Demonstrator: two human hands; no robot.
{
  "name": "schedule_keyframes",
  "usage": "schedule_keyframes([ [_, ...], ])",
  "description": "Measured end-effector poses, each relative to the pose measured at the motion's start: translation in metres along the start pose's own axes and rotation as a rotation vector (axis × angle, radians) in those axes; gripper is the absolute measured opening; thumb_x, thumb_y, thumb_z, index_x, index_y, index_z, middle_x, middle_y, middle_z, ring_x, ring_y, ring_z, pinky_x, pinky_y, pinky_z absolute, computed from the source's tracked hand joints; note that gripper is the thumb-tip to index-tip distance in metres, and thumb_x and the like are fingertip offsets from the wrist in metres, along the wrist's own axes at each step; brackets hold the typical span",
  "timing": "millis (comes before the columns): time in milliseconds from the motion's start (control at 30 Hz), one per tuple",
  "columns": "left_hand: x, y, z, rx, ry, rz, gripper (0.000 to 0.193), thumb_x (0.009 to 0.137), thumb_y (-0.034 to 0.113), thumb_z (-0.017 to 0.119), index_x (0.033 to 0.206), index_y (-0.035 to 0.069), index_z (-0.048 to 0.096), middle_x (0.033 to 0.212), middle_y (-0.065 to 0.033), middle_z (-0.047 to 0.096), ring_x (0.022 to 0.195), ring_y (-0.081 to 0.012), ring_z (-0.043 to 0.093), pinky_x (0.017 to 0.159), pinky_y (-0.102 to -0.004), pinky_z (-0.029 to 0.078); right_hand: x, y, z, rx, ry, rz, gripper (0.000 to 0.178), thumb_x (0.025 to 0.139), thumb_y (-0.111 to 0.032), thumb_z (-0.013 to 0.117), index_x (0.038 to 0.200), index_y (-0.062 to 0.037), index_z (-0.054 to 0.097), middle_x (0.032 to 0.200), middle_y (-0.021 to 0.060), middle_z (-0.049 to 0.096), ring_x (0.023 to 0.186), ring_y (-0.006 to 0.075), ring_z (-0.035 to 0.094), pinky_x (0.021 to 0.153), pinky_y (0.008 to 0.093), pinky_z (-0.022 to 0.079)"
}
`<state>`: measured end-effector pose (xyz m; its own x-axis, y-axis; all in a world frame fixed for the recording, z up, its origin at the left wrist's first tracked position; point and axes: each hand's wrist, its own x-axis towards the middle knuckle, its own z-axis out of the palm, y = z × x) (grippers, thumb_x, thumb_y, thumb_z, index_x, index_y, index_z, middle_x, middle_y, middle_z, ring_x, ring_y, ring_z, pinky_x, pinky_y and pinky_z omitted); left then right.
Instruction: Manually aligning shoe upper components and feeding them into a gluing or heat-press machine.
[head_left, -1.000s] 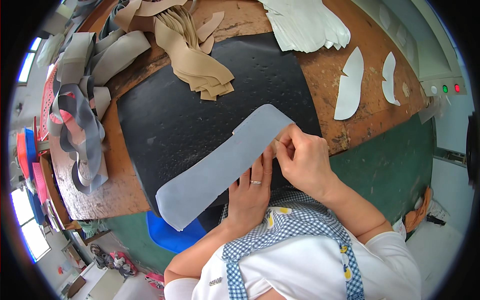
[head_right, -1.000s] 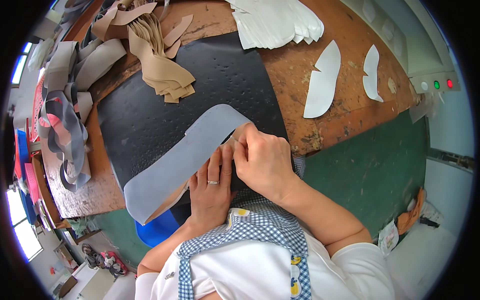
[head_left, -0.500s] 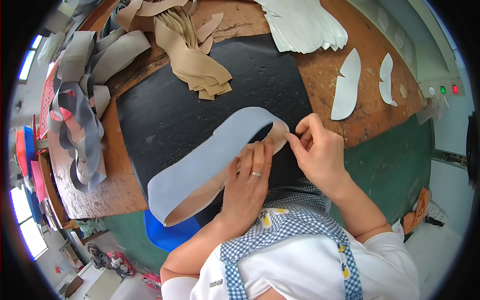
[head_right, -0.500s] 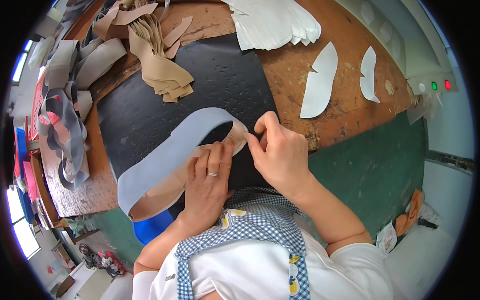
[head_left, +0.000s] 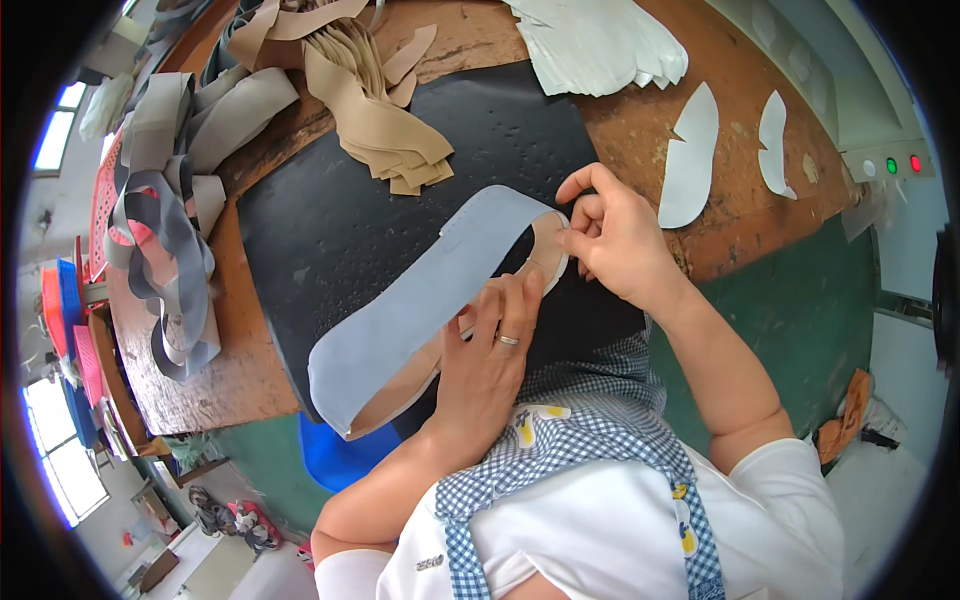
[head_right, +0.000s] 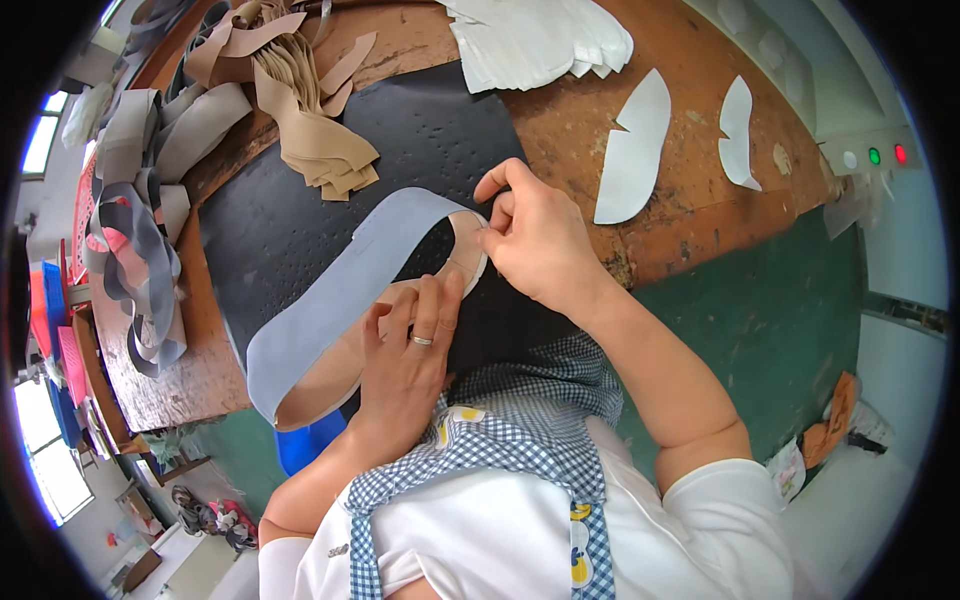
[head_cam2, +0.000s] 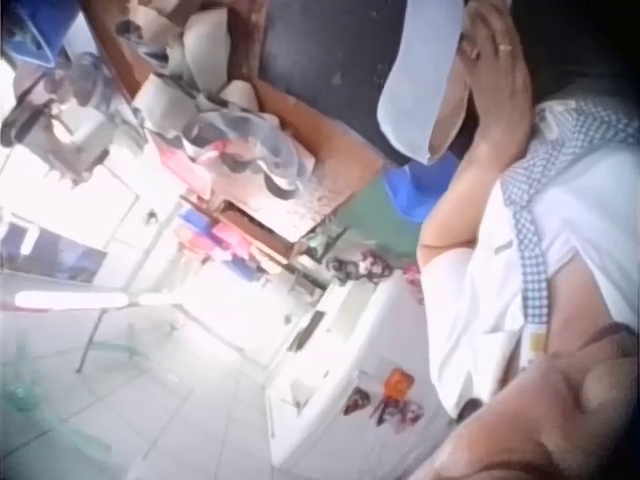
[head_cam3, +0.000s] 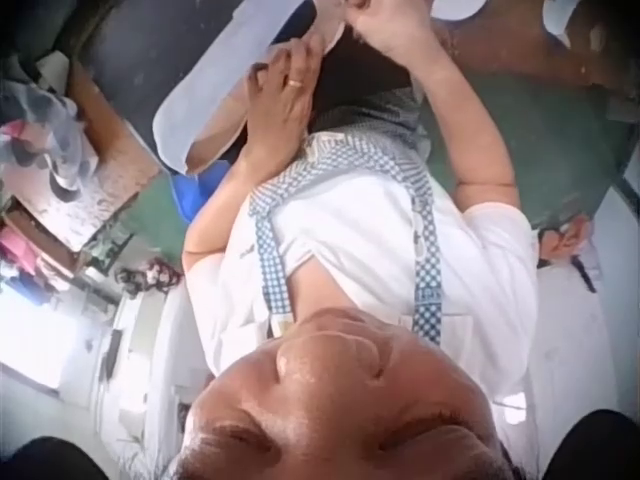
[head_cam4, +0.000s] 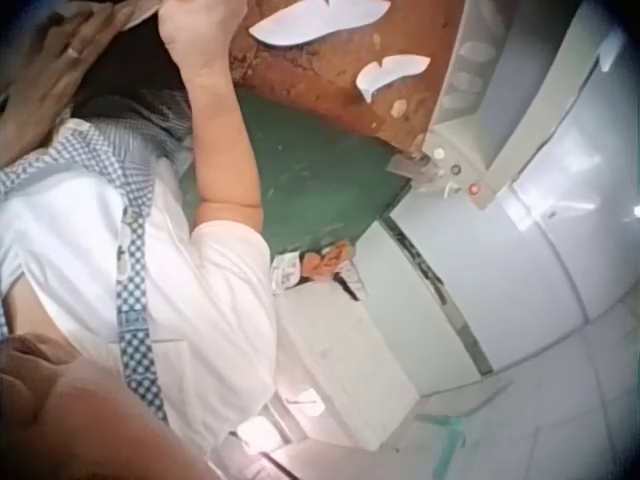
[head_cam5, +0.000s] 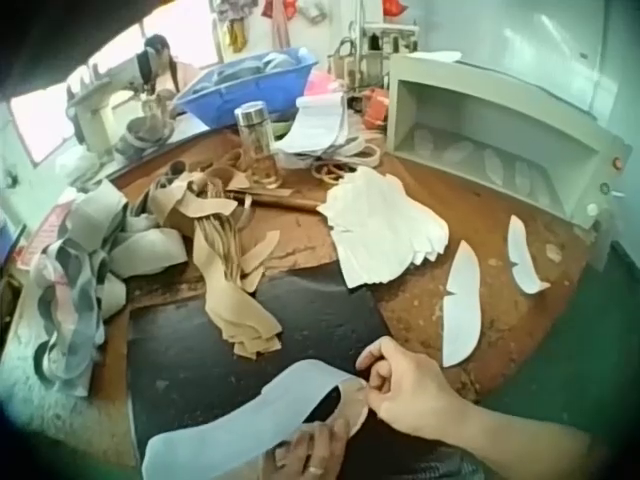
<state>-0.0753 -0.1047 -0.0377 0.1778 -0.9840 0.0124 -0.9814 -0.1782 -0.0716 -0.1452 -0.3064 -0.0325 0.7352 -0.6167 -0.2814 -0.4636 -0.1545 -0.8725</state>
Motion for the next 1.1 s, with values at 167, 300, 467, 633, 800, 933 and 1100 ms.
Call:
schedule_keyframes([
  [167,0.013,-0.009,-0.016,-0.040,-0.052,0.069,0.078,0.077,0.018,0.067,0.149,0.003,0.042,0.130,-0.0134,0.043,0.117,-0.0265,0.047,0.091,-0.0432,0.045,-0.006,0.002,0.006,-0.072,0.072,-0.107,0.026,0.083,0.003,0.070,0.103,-0.0007,0.054,0.064,0.0013,0.057,0.056,0.0071,0.055,0.054,0.0242,0.045],
  [300,0.016,-0.006,-0.012,-0.076,-0.025,0.044,0.088,0.070,0.022,0.078,0.148,0.003,0.042,0.131,-0.0147,0.043,0.118,-0.0270,0.046,0.092,-0.0445,0.043,-0.013,0.006,0.013,-0.128,0.132,-0.220,0.022,0.084,0.000,0.071,0.100,-0.0001,0.055,0.065,0.0025,0.058,0.056,0.0077,0.055,0.055,0.0252,0.044],
  [467,0.015,-0.015,-0.014,-0.560,0.115,-0.106,0.098,0.066,0.027,0.089,0.147,0.003,0.041,0.132,-0.0180,0.047,0.120,-0.0342,0.047,0.099,-0.0480,0.041,-0.013,-0.004,0.005,0.046,0.028,-0.165,0.025,0.088,0.000,0.068,0.108,-0.0002,0.054,0.065,0.0010,0.058,0.056,0.0059,0.055,0.051,0.0222,0.043],
  [633,0.023,-0.006,-0.027,-0.682,0.466,-0.257,0.074,0.071,0.017,0.087,0.134,0.000,0.052,0.115,-0.0188,0.062,0.107,-0.0355,0.061,0.094,-0.0433,0.049,-0.021,-0.041,0.007,0.439,-0.174,-0.023,0.032,0.091,-0.001,0.067,0.118,0.0001,0.050,0.066,-0.0006,0.057,0.056,0.0053,0.056,0.047,0.0192,0.043],
  [800,0.009,-0.024,-0.056,-1.036,0.575,-0.394,0.010,0.097,0.006,0.062,0.101,-0.003,0.065,0.081,-0.0142,0.071,0.069,-0.0284,0.073,0.057,-0.0334,0.056,-0.033,-0.085,0.015,0.515,-0.044,-0.298,0.026,0.097,-0.006,0.061,0.120,-0.0010,0.051,0.072,0.0012,0.060,0.060,0.0054,0.057,0.051,0.0190,0.043],
  [933,-0.048,-0.076,-0.138,-1.508,0.666,-0.491,0.022,0.103,0.012,0.056,0.101,-0.008,0.064,0.082,-0.0175,0.073,0.076,-0.0258,0.075,0.064,-0.0343,0.060,-0.027,-0.087,0.015,0.424,0.061,-0.411,0.016,0.100,-0.008,0.055,0.115,-0.0014,0.055,0.072,0.0017,0.059,0.061,0.0063,0.056,0.052,0.0193,0.043],
  [1100,-0.132,-0.185,-0.223,-1.103,0.989,-0.725,0.046,0.105,0.037,0.050,0.106,-0.006,0.067,0.092,-0.0201,0.074,0.080,-0.0228,0.074,0.067,-0.0308,0.059,-0.018,-0.067,0.037,0.291,-0.100,-0.356,0.010,0.098,0.000,0.054,0.108,-0.0012,0.056,0.070,0.0010,0.058,0.058,0.0065,0.056,0.049,0.0191,0.043],
])
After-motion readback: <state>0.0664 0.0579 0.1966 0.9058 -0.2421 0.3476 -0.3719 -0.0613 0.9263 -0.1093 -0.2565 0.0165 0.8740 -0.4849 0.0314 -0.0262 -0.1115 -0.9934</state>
